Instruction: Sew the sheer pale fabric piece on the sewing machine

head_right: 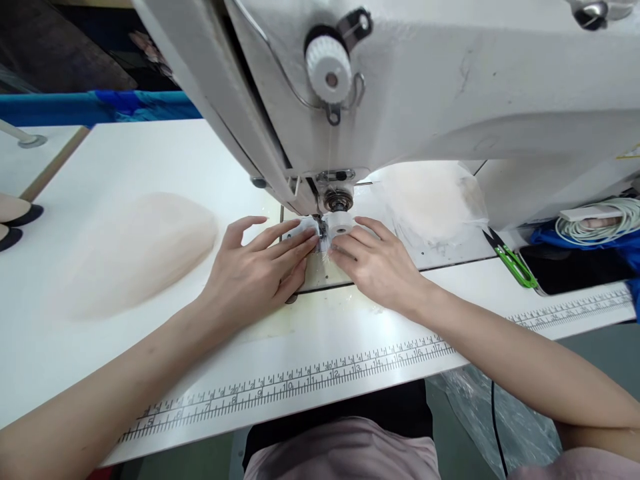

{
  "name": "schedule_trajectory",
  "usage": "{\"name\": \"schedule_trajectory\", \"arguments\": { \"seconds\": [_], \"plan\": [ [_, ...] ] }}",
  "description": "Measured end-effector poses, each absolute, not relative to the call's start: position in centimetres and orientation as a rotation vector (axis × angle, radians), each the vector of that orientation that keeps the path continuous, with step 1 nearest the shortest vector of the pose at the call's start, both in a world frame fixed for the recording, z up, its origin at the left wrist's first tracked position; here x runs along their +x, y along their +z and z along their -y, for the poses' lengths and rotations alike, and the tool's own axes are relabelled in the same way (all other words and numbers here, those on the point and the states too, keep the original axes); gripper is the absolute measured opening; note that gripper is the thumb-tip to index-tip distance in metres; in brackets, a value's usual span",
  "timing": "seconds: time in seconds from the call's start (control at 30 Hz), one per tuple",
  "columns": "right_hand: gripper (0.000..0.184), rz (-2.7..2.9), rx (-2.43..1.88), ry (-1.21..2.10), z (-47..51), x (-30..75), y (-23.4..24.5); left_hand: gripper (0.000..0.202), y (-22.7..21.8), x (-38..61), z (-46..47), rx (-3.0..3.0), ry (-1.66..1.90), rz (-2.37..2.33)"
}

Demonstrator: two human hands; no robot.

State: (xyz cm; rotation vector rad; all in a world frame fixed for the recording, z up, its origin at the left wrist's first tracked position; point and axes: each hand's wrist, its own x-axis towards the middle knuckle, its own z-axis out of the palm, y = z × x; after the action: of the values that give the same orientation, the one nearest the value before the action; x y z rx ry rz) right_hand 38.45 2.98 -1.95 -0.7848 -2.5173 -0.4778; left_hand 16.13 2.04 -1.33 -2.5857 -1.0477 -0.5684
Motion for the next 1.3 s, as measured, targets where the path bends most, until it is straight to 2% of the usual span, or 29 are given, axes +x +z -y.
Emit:
{"name": "schedule_trajectory", "arguments": {
  "seconds": [0.5, 0.67, 0.83, 0.9, 0.97, 1.1, 1.13, 1.2, 1.3],
  "plan": [
    [0.035, 2.554, -0.906, -0.575, -3.7, 38.3, -1.9, 0.042, -1.9, 16.4, -2.6, -2.667, -0.550, 1.300],
    [0.033, 2.564, -0.987, -0.478, -3.5, 38.3, -1.6, 0.041, -2.0, 16.2, -2.4, -2.638, -0.559, 1.300],
    [0.036, 2.573, -1.072, -0.248, -3.6, 38.3, -1.7, 0.036, -2.0, 15.9, -2.4, -2.598, -0.610, 1.278],
    [0.038, 2.530, -1.100, -0.084, -3.6, 38.3, -1.6, 0.032, -2.0, 15.9, -2.3, -2.592, -0.648, 1.266],
    [0.033, 2.390, -1.124, 0.221, -3.4, 38.3, -1.1, 0.030, -1.8, 15.9, -2.1, -2.631, -0.723, 1.243],
    [0.005, 1.919, -0.956, 1.370, -2.6, 38.5, 0.7, 0.028, -1.0, 16.0, -1.5, -3.016, -1.060, 1.128],
    [0.008, 1.793, -0.872, 1.629, -2.4, 38.6, 1.0, 0.021, -0.6, 15.8, -1.4, -3.167, -1.167, 1.113],
    [0.018, 1.596, -0.758, 1.928, -2.2, 38.7, 1.4, 0.011, 0.2, 15.3, -1.3, -3.458, -1.350, 1.223],
    [0.034, 1.475, -0.785, 2.014, -2.3, 38.8, 1.3, 0.016, 1.7, 14.3, -1.3, -3.702, -1.540, 1.664]
  ]
}}
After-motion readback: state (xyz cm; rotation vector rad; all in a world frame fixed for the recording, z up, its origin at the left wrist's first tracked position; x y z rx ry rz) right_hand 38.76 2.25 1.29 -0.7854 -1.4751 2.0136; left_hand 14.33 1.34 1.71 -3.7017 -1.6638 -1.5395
